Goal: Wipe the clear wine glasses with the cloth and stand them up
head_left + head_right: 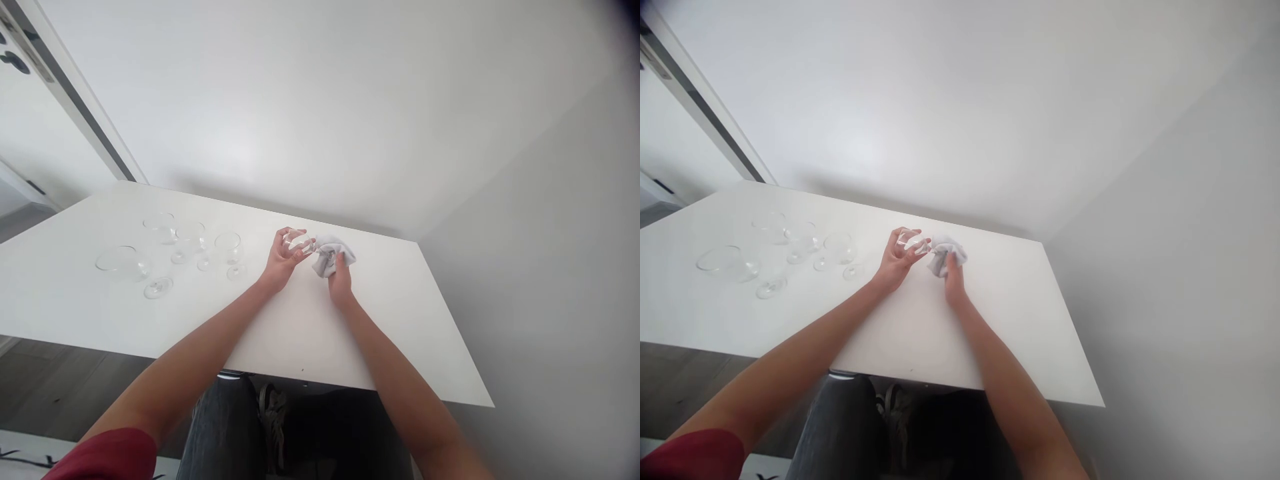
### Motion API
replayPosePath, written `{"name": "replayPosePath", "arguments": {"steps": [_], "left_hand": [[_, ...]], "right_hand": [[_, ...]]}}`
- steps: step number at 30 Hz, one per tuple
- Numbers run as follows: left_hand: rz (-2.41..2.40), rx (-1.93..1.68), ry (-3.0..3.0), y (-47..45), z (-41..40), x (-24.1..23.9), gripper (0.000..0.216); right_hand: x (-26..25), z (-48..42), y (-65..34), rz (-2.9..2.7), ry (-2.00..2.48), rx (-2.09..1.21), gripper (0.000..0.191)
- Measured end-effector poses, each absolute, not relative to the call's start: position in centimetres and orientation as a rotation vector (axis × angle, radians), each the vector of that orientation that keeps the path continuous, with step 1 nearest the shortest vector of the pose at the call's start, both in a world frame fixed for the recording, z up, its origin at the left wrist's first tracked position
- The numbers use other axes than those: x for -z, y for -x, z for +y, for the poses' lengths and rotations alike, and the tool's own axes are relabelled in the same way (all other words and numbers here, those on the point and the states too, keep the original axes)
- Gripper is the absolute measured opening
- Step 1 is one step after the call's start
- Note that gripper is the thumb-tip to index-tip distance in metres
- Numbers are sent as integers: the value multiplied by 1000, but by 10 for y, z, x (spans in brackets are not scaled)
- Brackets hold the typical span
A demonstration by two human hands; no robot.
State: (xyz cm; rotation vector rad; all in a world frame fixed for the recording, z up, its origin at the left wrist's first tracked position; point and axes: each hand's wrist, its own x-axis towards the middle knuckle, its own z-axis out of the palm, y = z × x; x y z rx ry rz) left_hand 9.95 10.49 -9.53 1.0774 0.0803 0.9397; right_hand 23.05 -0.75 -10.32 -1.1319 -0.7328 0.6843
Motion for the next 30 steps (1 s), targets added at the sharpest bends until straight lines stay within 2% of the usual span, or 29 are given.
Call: {"name": "replayPosePath", "arguments": {"steps": [2, 5, 7, 9, 13, 15, 17, 21, 23, 30], "left_hand": [[38, -913, -1086, -98, 106, 94, 59], [28, -912, -1094, -99, 107, 95, 61], [34, -925, -1101, -100, 108, 96, 63], [39, -941, -1104, -101, 108, 98, 64], [83, -993, -1133, -102, 111, 105, 66], [131, -1022, -1194, -102, 113, 108, 67], [192, -1072, -1243, -101, 115, 110, 69], [226, -1077, -1284, -101, 114, 110, 71], [185, -1018, -1309, -101, 112, 109, 70], [120, -856, -1360, -104, 105, 105, 67]], "right_hand": [[99, -6, -233, -613, 1089, -885, 65], [98, -6, -240, -491, 1191, -1077, 62], [99, -7, -243, -553, 1277, -954, 58], [97, -10, -244, -772, 1338, -691, 50], [84, -21, -251, -1142, 1493, -107, 21], [78, -28, -252, -1246, 1543, -63, 16], [75, -34, -250, -1482, 1599, -169, 8], [78, -37, -237, -1918, 1814, -209, 46], [79, -35, -230, -2000, 1903, -168, 54], [70, -38, -225, -2155, 2158, -63, 45]]}}
